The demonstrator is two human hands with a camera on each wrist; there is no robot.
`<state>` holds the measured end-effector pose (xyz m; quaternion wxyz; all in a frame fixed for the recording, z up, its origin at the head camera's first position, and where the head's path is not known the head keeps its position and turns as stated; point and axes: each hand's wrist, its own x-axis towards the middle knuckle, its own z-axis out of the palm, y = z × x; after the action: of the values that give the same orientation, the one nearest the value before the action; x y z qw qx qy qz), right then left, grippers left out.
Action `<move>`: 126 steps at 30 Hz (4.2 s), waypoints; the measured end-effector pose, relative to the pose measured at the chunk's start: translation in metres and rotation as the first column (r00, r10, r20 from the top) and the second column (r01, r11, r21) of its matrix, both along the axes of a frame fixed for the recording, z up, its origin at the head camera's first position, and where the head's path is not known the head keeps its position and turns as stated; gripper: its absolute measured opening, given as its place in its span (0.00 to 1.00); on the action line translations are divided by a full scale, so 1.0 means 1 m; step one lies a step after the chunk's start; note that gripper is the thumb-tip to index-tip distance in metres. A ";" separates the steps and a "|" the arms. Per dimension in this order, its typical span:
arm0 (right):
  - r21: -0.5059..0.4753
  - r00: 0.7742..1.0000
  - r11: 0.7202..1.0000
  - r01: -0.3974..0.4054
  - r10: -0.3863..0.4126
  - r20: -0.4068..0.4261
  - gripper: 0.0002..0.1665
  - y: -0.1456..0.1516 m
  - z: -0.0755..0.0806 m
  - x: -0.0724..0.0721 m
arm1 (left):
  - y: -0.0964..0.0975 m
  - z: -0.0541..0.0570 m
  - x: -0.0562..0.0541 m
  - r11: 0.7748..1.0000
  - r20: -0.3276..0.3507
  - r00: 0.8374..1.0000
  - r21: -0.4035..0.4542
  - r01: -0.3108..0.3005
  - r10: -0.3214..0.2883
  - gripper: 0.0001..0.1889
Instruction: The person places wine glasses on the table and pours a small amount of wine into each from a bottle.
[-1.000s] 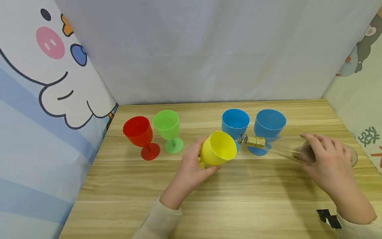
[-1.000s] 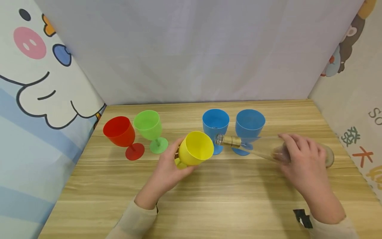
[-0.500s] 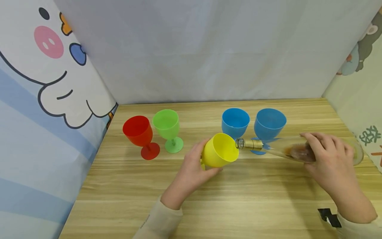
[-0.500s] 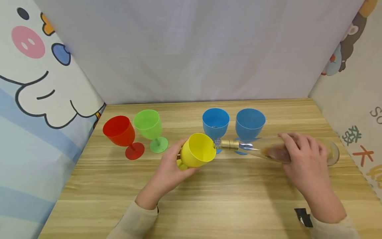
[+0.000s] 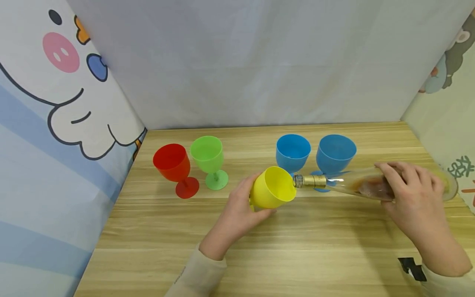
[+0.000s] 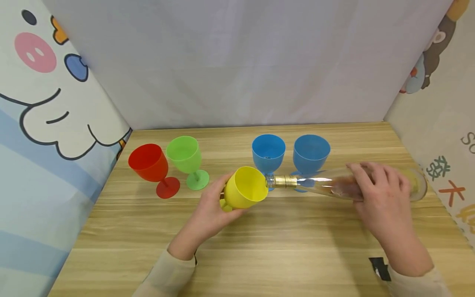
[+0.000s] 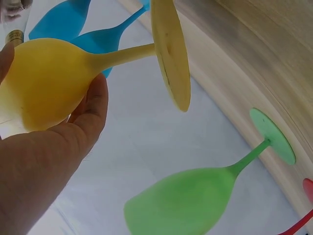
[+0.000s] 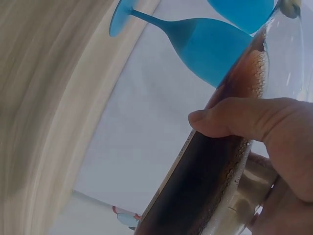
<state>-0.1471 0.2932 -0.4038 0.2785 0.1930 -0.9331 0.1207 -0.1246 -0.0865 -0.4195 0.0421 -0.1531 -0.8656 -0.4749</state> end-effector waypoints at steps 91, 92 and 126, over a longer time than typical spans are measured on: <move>0.005 0.984 0.995 -0.102 0.102 -0.147 0.61 0.000 0.009 -0.011 | 0.004 -0.004 -0.001 1.000 0.065 0.998 -0.006 0.009 -0.008 0.43; 0.007 0.984 0.995 -0.102 0.102 -0.144 0.61 0.001 0.009 -0.011 | 0.004 -0.004 -0.001 1.000 0.067 0.998 -0.005 0.009 -0.008 0.43; -0.043 1.000 0.999 -0.020 0.020 0.006 0.55 -0.005 -0.001 -0.003 | 0.003 -0.005 -0.001 0.994 0.082 0.997 0.112 -0.014 0.005 0.43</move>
<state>-0.1500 0.2879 -0.4052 0.2784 0.1959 -0.9291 0.1443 -0.1253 -0.0834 -0.4241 0.0177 -0.1268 -0.8392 -0.5286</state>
